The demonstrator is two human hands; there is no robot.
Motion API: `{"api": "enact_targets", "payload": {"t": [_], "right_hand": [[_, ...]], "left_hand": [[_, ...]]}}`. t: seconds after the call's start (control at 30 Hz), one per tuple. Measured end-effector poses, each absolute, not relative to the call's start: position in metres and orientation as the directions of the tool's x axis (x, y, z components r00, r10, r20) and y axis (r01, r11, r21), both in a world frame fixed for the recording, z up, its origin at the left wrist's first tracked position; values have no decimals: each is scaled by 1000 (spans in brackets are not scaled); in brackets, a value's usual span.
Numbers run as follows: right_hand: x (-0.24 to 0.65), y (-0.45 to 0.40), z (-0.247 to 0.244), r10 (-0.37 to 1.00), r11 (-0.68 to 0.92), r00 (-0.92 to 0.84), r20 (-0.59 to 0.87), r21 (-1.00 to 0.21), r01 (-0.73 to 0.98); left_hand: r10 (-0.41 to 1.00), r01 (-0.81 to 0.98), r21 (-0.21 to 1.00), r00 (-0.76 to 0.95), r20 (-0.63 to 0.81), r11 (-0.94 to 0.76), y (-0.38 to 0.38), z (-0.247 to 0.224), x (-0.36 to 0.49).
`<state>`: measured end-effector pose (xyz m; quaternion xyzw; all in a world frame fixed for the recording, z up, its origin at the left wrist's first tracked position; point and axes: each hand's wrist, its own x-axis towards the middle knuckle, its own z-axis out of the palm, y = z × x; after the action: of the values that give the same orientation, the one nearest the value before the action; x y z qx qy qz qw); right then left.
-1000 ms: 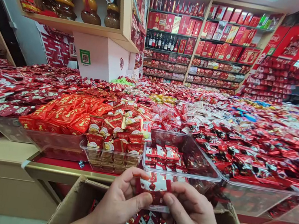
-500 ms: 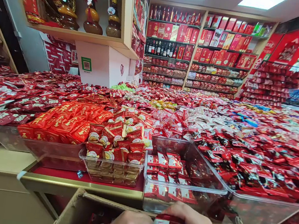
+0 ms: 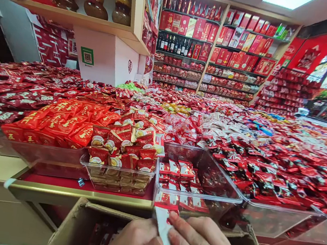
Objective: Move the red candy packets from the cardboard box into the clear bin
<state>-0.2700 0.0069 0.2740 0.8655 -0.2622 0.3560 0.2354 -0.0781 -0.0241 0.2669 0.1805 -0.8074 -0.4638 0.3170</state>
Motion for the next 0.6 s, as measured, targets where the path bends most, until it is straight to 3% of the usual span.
{"api": "enact_targets", "payload": {"t": [0.07,0.17,0.23,0.3,0.4,0.6], "right_hand": [[-281,-3,288,-327,-704,552,767,191,-684],[-299,-40,315,-569,-499,454,686,152,-853],[-305,-74,327,-805,-310,375,461,213,-927],[-307,-107,329,-930,-254,322,179,322,-912],[-307,-138,317,-939,-331,342,-43,386,-861],[-302,-149,291,-914,-405,351,-204,403,-821]], "left_hand": [[-595,-25,849,-724,348,527,-23,264,-77],[-611,-128,796,-715,340,592,-22,260,-78],[-579,-179,717,-731,362,674,-22,259,-80],[-529,-206,632,-759,379,747,-22,257,-82],[-479,-230,555,-803,356,799,-23,250,-84],[-412,-290,393,-868,276,873,-30,230,-84]]}}
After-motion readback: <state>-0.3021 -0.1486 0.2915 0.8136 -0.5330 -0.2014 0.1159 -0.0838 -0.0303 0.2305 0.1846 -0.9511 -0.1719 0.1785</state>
